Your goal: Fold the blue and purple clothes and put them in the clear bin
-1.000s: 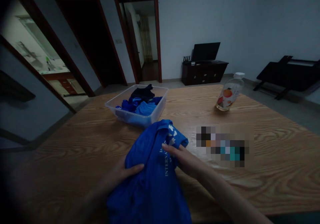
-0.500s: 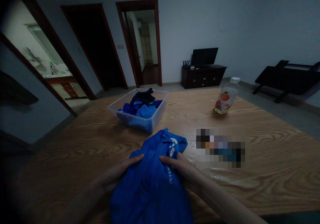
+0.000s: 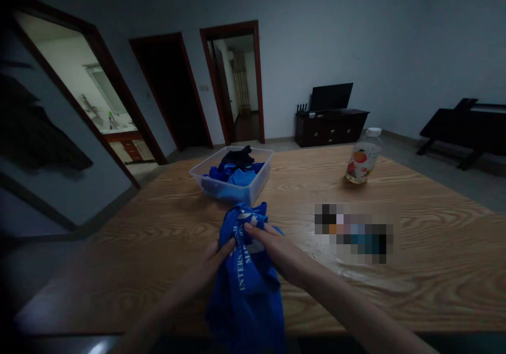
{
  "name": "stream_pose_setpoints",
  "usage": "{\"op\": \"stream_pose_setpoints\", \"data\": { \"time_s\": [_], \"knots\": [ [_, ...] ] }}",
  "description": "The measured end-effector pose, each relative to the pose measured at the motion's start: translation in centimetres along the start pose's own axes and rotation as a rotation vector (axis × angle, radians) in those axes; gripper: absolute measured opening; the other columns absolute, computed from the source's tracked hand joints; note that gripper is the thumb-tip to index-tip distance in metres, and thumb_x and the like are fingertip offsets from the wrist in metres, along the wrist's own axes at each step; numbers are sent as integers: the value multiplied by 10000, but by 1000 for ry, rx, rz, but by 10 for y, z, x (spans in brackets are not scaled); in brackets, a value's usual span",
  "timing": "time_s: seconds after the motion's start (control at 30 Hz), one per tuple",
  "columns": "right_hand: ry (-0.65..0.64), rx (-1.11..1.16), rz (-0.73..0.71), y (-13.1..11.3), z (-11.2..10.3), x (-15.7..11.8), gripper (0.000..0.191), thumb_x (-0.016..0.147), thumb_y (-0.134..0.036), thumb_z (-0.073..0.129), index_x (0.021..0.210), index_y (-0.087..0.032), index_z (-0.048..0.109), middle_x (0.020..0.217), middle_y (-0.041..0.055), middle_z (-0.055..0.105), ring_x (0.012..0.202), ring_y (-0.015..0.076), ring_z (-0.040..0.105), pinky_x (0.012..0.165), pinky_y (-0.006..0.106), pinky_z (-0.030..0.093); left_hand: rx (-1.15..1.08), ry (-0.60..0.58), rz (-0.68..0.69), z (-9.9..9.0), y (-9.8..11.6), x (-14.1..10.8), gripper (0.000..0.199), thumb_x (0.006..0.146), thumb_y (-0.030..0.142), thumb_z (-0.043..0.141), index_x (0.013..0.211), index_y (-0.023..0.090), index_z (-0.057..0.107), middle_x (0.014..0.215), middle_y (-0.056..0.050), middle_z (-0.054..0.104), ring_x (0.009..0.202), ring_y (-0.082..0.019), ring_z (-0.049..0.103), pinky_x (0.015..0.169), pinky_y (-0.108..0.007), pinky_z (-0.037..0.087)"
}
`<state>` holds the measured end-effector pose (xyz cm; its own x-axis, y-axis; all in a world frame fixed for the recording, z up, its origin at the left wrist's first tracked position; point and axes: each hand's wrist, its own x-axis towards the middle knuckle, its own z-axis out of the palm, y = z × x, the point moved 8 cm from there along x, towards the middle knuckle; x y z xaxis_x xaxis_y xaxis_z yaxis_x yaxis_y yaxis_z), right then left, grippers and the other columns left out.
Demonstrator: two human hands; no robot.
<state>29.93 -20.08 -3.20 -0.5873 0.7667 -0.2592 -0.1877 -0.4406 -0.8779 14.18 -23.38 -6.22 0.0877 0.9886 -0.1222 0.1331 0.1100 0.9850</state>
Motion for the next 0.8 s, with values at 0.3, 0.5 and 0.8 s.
{"op": "stream_pose_setpoints", "data": {
  "time_s": [0.3,0.5,0.8],
  "knots": [
    [224,116,38,11,-57,-10,432,968,-379,795,1351,-204,698,1244,97,831,1076,279,826,960,370,673,303,363,254,-108,-7,49,662,903,709,670,1298,179,712,1351,-184,743,1252,-390,701,1080,-564,559],
    [241,169,71,33,-77,-1,637,955,-455,814,1514,-242,594,1330,73,805,1209,286,784,1114,429,607,897,445,660,-85,68,113,630,966,427,770,1547,302,561,1757,-103,397,1686,-350,206,1370,-625,56],
    [318,103,87,33,-100,1,733,917,-576,825,1548,-285,590,1418,75,762,1335,313,716,1201,471,539,1186,283,697,-26,96,223,286,1046,418,693,1207,182,712,1178,-115,795,1180,-295,727,1188,-512,408]
  ]
}}
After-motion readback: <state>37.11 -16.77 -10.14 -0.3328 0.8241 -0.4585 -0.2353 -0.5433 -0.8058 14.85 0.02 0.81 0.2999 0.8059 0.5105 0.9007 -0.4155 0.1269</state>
